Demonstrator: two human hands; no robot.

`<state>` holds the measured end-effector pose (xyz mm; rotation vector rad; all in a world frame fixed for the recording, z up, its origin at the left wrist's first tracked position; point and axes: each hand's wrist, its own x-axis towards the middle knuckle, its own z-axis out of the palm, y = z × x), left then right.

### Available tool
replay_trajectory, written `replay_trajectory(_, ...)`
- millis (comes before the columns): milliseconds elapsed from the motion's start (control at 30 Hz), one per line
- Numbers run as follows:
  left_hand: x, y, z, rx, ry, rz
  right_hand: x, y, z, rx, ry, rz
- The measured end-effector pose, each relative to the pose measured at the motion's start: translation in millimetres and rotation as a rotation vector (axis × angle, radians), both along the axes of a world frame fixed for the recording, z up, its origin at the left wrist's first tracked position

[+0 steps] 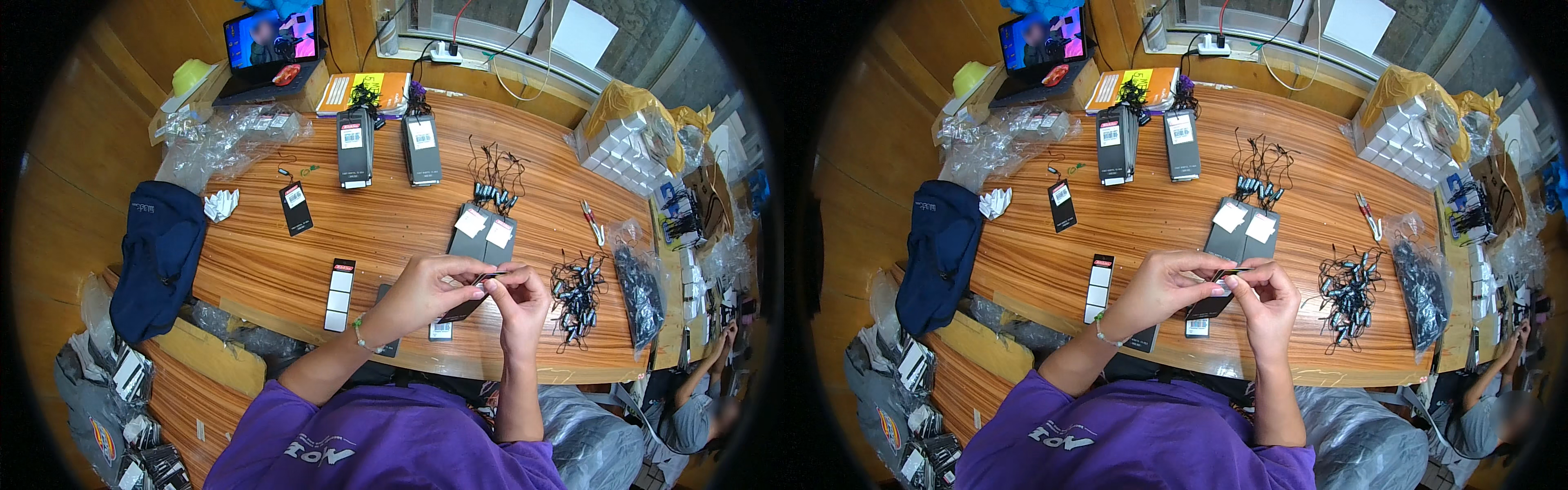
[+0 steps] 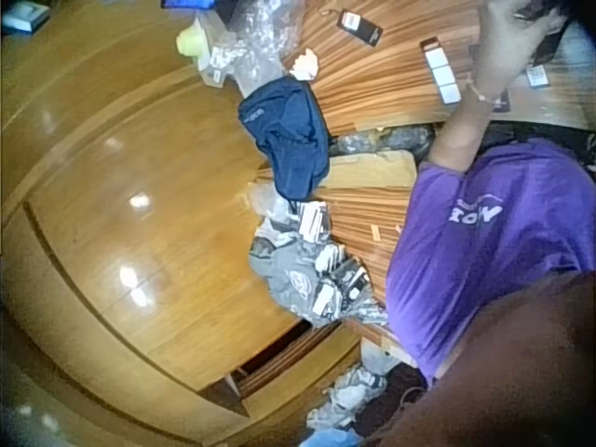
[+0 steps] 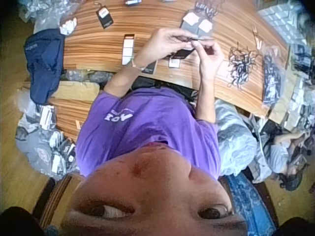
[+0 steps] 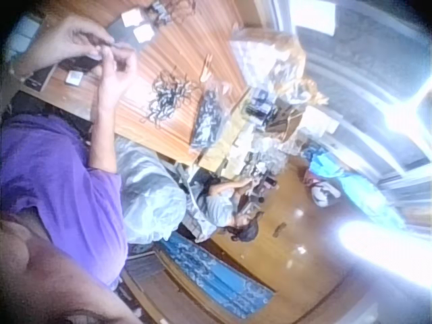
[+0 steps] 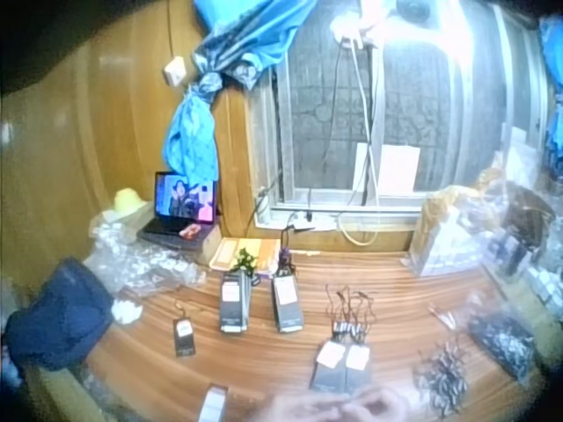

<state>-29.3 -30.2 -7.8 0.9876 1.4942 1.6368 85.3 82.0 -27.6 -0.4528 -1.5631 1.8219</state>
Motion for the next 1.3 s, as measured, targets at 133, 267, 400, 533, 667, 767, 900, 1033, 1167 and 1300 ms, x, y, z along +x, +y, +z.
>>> replay_trajectory(133,0.0,0.3,2.1,-0.029,0.006,0.002,0.2,2.3,-3.1,-0.091,0.041,0.015)
replay_trajectory(267,-1.8,-1.2,4.5,0.028,0.336,0.059,-0.2,0.6,5.0,-0.202,-0.013,0.067)
replay_trajectory(400,7.9,-2.2,10.2,0.111,0.372,0.207,3.1,3.3,7.4,-0.351,-0.038,0.18)
replay_trajectory(533,4.4,-3.1,7.1,0.172,0.68,0.191,7.3,6.4,7.7,-0.425,0.029,0.266)
replay_trajectory(667,1.2,-5.3,7.2,0.19,0.809,0.13,10.0,10.0,5.0,-0.439,0.076,0.311)
replay_trajectory(767,-0.3,-4.3,2.9,0.219,0.804,0.085,10.7,18.4,14.1,-0.528,0.306,0.249)
replay_trajectory(900,4.8,-4.8,3.2,0.187,0.709,0.19,18.6,32.3,31.8,-0.381,0.434,0.069)
replay_trajectory(1033,11.0,2.1,-2.7,0.231,0.573,0.106,19.3,23.9,48.3,-0.225,0.523,0.03)
replay_trajectory(1167,7.0,-7.9,3.8,0.131,0.514,0.029,19.4,22.5,44.1,-0.071,0.55,0.165)
replay_trajectory(1300,-51.1,-62.3,10.7,-0.065,0.629,0.135,31.8,17.8,42.2,-0.031,0.403,0.227)
